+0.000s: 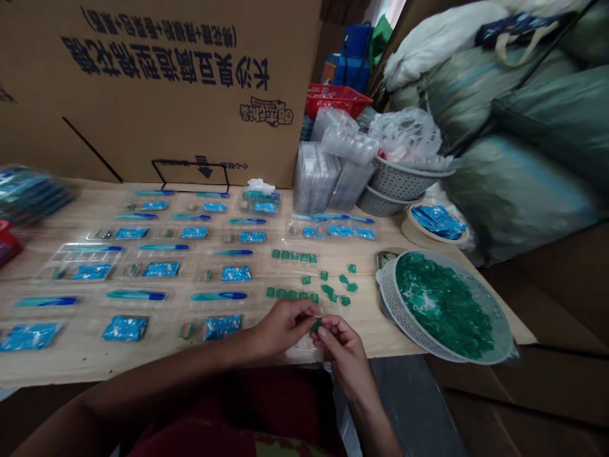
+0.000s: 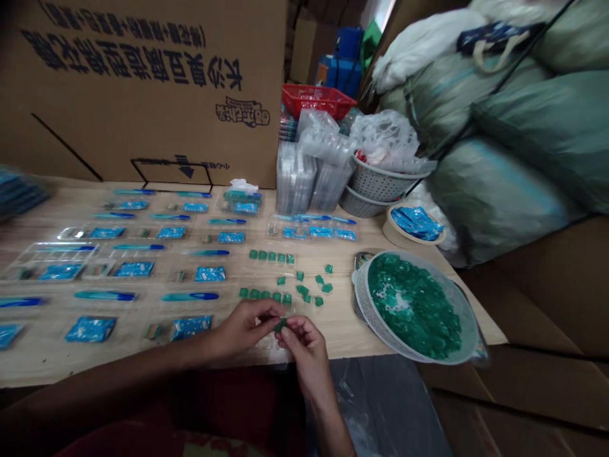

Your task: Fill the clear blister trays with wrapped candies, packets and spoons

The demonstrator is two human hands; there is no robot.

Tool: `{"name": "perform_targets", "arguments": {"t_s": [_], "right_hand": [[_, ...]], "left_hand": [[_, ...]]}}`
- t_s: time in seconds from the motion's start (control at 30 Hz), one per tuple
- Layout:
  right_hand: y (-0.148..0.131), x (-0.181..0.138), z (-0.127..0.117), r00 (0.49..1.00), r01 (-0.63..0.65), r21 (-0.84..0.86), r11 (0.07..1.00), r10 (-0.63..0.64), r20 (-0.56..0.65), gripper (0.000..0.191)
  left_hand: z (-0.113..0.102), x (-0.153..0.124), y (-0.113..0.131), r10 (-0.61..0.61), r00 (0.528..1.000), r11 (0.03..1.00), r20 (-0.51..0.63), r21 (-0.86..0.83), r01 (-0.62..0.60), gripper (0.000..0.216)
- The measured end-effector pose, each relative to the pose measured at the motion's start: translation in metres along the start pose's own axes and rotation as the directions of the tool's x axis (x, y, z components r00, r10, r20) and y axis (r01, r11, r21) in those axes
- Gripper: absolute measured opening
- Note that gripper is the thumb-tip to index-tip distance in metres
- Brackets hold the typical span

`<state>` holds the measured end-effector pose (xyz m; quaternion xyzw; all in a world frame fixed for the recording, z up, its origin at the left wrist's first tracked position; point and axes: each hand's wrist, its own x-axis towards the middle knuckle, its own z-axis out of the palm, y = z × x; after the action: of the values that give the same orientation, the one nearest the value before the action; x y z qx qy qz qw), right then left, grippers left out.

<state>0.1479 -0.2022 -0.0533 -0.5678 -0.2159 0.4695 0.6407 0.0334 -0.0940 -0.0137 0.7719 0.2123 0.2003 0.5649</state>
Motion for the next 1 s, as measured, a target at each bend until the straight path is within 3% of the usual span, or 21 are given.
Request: {"name": "perform_targets", "arguments": {"t_s": [0.1, 0.17, 0.3, 0.43, 0.67, 0.87, 0.93, 1.0], "right_hand": [[-0.003, -0.006, -0.004, 0.999, 0.023, -0.049, 0.999, -0.021, 0.050, 0.026], [-0.009, -0.009, -0.011, 0.987, 0.143, -0.223, 0.964, -0.121, 0.110, 0.018], [-0.018, -0.012, -0.026, 0.884, 0.452, -0.582, 0.676, -0.255, 0.391, 0.010], [-0.015, -0.013, -0.028, 0.777, 0.621, -0.612, 0.490, -0.279, 0.565, 0.020], [-0.004, -0.010, -0.026, 0.759, 0.651, -0.632, 0.419, -0.343, 0.554, 0.018], [-0.007, -0.012, -0.024, 0.688, 0.719, -0.669, 0.191, -0.329, 0.646, 0.019], [-0.013, -0.011, -0.026, 0.695, 0.715, -0.669, 0.202, -0.309, 0.650, 0.019], [-0.022, -0.001, -0.031, 0.726, 0.685, -0.671, 0.282, -0.329, 0.603, 0.020]], "left_hand": [[-0.002, -0.009, 0.003, 0.050, 0.998, 0.991, 0.041, 0.123, -0.054, 0.012], [-0.005, -0.015, 0.001, 0.020, 0.997, 0.970, 0.077, 0.239, -0.038, 0.014], [-0.008, -0.023, -0.013, -0.115, 0.973, 0.893, 0.203, 0.449, 0.012, 0.025], [-0.007, -0.025, -0.023, -0.135, 0.962, 0.897, 0.238, 0.442, 0.016, 0.026], [-0.006, -0.022, -0.027, -0.144, 0.970, 0.913, 0.198, 0.404, 0.054, 0.025], [-0.007, -0.023, -0.031, -0.152, 0.966, 0.917, 0.209, 0.396, 0.058, 0.025], [-0.009, -0.023, -0.028, -0.166, 0.962, 0.905, 0.215, 0.420, 0.062, 0.025], [-0.009, -0.023, -0.021, -0.141, 0.965, 0.887, 0.223, 0.461, 0.023, 0.025]]}}
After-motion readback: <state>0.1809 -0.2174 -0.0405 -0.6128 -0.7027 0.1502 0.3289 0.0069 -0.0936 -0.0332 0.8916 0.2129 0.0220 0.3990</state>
